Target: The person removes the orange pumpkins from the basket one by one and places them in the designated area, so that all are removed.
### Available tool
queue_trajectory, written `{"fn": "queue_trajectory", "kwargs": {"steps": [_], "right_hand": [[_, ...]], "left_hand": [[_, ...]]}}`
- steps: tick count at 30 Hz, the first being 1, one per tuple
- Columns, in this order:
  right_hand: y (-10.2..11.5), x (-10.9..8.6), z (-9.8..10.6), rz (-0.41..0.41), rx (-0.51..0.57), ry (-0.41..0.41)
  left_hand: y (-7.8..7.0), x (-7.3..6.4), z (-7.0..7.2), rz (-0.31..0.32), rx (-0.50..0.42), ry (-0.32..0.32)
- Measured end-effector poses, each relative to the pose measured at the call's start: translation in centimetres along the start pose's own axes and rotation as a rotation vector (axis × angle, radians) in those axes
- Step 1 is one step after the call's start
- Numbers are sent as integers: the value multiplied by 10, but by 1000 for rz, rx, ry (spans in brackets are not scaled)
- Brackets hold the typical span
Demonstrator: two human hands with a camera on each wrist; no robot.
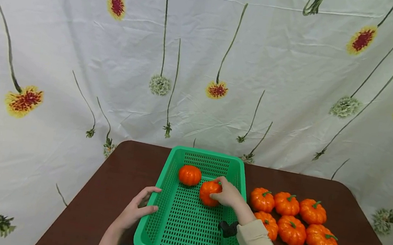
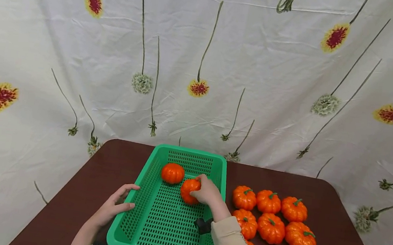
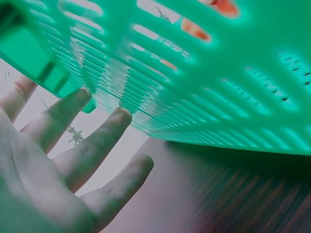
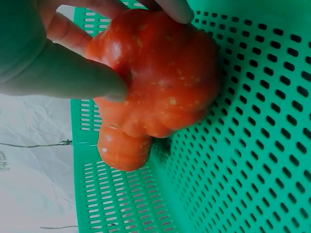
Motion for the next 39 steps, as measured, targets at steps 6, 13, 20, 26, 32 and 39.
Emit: {"fn": "queue_trajectory", "kwargs": {"steps": [6,13,20,26,32,39], "right_hand": [[1,-6,5,-17,21,-15],[0,-21,16,4,67,-67],[0,-49,33,40,137,-183],[-4,-79,46,69,228,-244],[-23,-108,55,63,295,-297],[-50,-140,58,55,195,-436]], "left_hand": [[5,0,-1,-29,25,6],[3,0,-2,-11,-3,11],[-1,0,-2,-11,-8,19],[-3,0,-2,-17,-1,17],[-1,1,-1,-18,2,21],[-1,0,0,-20,4,17]]}}
Point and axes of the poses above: each hand's wrist, its own x-axis towards the middle knuckle, its own z-axis out of the back of the hand, y = z × x, the point moved 2 cm from there along x, towards the middle knuckle, and after that the axes turned 11 degrees about y, right-handed, at the moved point
